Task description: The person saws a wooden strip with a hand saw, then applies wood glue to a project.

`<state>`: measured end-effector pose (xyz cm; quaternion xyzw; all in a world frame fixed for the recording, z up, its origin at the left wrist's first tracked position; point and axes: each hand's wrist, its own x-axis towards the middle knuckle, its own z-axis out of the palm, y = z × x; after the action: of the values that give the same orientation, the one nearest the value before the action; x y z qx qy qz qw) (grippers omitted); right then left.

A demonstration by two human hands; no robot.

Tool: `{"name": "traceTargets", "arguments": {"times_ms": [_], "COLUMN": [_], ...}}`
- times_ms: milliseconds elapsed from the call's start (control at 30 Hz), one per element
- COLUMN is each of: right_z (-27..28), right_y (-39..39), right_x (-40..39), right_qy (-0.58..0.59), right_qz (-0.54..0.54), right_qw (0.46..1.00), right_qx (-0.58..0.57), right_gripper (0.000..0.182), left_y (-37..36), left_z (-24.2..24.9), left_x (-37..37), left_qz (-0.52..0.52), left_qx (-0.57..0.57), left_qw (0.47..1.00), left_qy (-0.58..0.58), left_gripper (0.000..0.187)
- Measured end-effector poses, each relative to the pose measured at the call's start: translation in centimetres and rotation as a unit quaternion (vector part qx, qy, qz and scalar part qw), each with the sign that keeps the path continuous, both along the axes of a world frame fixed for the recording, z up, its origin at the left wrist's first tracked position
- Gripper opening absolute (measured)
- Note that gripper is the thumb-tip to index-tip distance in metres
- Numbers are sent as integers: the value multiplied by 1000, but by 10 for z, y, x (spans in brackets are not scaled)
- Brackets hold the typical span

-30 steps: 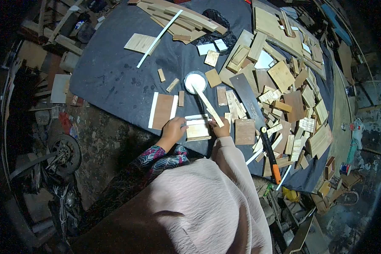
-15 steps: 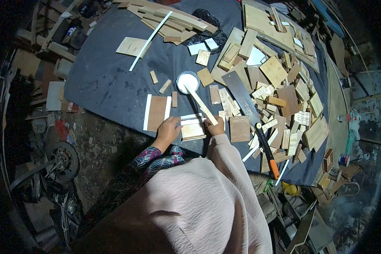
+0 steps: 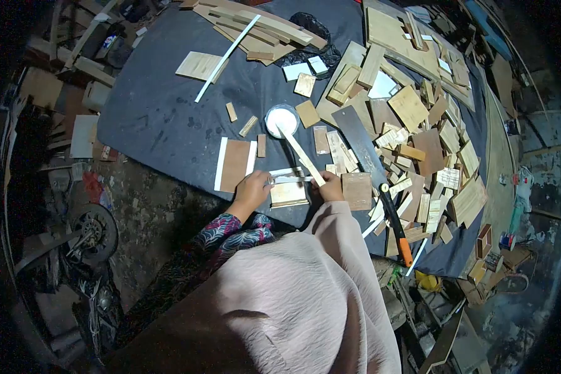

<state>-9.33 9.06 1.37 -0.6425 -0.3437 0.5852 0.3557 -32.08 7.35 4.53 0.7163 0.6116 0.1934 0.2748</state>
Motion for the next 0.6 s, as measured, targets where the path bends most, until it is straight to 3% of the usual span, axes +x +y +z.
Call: {"name": "traceTargets", "arguments": {"times_ms": [100,233,567,600], "right_z": [5,14,10,2], "right_y": [-1,-1,12,14], "right_x": [29,55,47,39], "right_qy": [22,9,198,-37], "right_qz": [5,-7,-106,-134], "right_qw": [997,997,972,990], "right_qx": [-77,-72,-75,30], "right_gripper": [12,7,6,9], "left_y": [1,4,8,8], "left_z": [4,9,5,3], "left_x": [0,0,-2,-3], "left_qz": [-10,-24,-41,-41], "left_qx": [-9,-29,-5,-1], "left_qw": [1000,999,999,998], "left_qy": [2,18,29,38], "left_gripper": [16,13,17,17]}}
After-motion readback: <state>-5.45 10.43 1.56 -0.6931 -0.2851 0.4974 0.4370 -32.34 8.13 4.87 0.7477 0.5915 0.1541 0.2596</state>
